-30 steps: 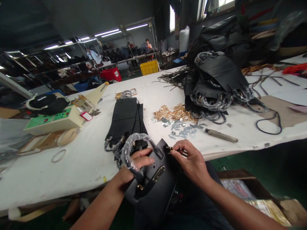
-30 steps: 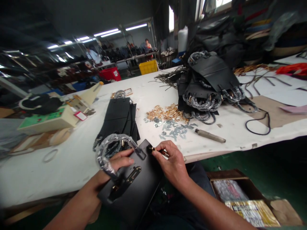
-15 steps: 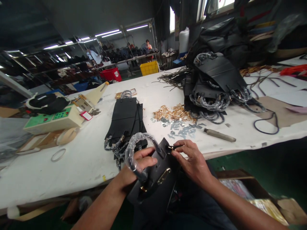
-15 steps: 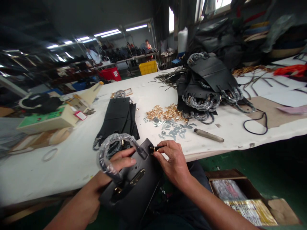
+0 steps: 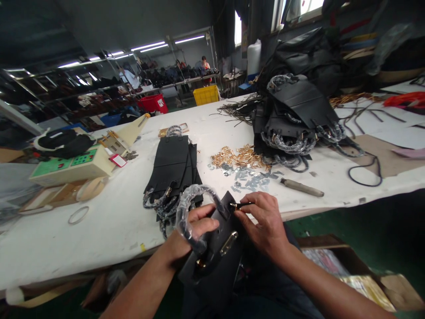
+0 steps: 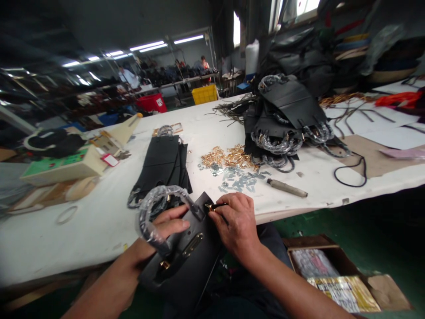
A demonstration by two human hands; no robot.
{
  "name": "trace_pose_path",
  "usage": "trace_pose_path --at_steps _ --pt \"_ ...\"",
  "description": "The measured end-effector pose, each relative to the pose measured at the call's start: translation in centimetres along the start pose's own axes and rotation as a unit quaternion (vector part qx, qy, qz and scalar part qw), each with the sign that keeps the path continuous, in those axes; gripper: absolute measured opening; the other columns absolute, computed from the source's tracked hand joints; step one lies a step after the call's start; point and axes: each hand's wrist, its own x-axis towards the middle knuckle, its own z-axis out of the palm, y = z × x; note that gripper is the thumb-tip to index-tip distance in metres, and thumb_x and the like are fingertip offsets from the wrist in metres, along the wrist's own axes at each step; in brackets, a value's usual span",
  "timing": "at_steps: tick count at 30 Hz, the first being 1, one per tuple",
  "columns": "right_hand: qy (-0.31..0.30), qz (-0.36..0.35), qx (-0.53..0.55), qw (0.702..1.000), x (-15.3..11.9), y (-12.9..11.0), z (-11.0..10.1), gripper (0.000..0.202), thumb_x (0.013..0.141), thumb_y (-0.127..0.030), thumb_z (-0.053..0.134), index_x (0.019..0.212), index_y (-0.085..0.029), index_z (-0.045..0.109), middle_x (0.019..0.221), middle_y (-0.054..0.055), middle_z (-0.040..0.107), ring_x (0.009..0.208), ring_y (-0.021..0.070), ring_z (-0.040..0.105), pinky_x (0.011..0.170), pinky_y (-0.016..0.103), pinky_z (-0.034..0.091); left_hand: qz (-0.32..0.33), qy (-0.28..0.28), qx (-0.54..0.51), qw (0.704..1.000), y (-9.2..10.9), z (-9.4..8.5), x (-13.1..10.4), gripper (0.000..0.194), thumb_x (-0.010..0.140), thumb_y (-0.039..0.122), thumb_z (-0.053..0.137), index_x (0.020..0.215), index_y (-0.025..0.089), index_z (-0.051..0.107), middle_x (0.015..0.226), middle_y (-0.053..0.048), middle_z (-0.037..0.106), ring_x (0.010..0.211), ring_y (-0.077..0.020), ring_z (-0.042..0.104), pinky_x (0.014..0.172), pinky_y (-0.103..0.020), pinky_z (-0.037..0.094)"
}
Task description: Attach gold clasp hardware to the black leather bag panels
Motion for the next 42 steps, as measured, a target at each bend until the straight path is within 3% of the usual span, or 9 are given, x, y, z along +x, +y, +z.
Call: trace_pose_path --at_steps 4,12,15,18,24,31,37,42 --pt "0.008 -0.016 -0.008 1.000 0.4 -0.2 0.0 0.010 0.097 -0.024 0.072 0.088 -0.026 0.067 0.100 0.003 0.073 0.099 0.0261 0.063 0.092 0.051 0.043 0.001 -0.013 0.002 1.000 -0.2 0.0 0.0 0.052 0.085 0.031 0.075 0.136 0.020 0.069 0.106 -0.009 0.080 0.087 -0.0233 0.073 0.078 -0.030 0.054" --pt "-0.037 -0.043 -0.015 0.998 1.3 -0.4 -0.8 0.011 0.097 -0.022 0.073 0.092 -0.026 0.063 0.104 0.003 0.072 0.104 0.0257 0.064 0.102 0.054 0.040 0.018 -0.018 0.014 1.000 0.2 0.1 0.1 0.052 0.086 0.030 0.073 0.137 0.018 0.068 0.105 -0.009 0.080 0.086 -0.0223 0.073 0.077 -0.029 0.053" --pt "-0.029 -0.011 0.019 0.999 1.7 -0.2 -1.2 0.015 0.095 -0.027 0.075 0.099 -0.026 0.061 0.113 0.006 0.072 0.106 0.0268 0.065 0.097 0.050 0.045 0.016 -0.021 0.015 1.000 0.3 0.1 0.0 0.053 0.086 0.031 0.073 0.137 0.018 0.068 0.106 -0.010 0.080 0.085 -0.0222 0.073 0.077 -0.029 0.053" --pt "-0.059 -0.010 0.051 0.997 2.3 -0.1 -1.7 0.014 0.095 -0.027 0.074 0.104 -0.026 0.064 0.117 0.007 0.071 0.108 0.0261 0.066 0.091 0.044 0.046 0.011 -0.010 0.007 1.000 0.4 0.2 -0.2 0.056 0.085 0.031 0.075 0.139 0.019 0.067 0.107 -0.009 0.080 0.084 -0.0219 0.072 0.076 -0.029 0.053" --pt "-0.115 -0.032 0.057 0.991 3.8 -0.3 -2.7 0.014 0.096 -0.022 0.070 0.108 -0.026 0.066 0.108 0.004 0.071 0.098 0.0225 0.067 0.084 0.040 0.044 0.017 0.009 0.002 1.000 0.4 0.5 0.0 0.063 0.083 0.030 0.075 0.144 0.022 0.063 0.109 -0.008 0.079 0.081 -0.0188 0.070 0.076 -0.027 0.052" --pt "-0.179 -0.053 0.024 0.982 4.6 -0.5 -3.4 0.011 0.092 -0.019 0.069 0.101 -0.026 0.066 0.093 0.001 0.069 0.085 0.0208 0.064 0.078 0.039 0.041 0.022 -0.010 0.014 1.000 0.5 0.5 0.5 0.056 0.083 0.028 0.073 0.138 0.023 0.068 0.107 -0.006 0.080 0.085 -0.0194 0.070 0.077 -0.026 0.052" --pt "-0.158 -0.008 0.094 0.983 3.9 -0.3 -3.1 0.014 0.098 -0.021 0.062 0.111 -0.027 0.066 0.090 0.002 0.068 0.077 0.0187 0.062 0.070 0.033 0.045 0.031 -0.002 -0.004 1.000 1.0 0.9 0.8 0.056 0.082 0.028 0.074 0.137 0.022 0.070 0.104 -0.005 0.081 0.089 -0.0209 0.072 0.079 -0.026 0.053" --pt "-0.177 -0.003 0.095 0.980 4.0 -0.3 -3.3 0.011 0.096 -0.020 0.064 0.104 -0.025 0.067 0.084 0.001 0.068 0.073 0.0170 0.061 0.068 0.031 0.044 0.029 0.019 -0.022 0.999 1.1 1.6 0.6 0.055 0.080 0.022 0.072 0.135 0.019 0.071 0.100 -0.006 0.082 0.086 -0.0207 0.074 0.080 -0.026 0.054"
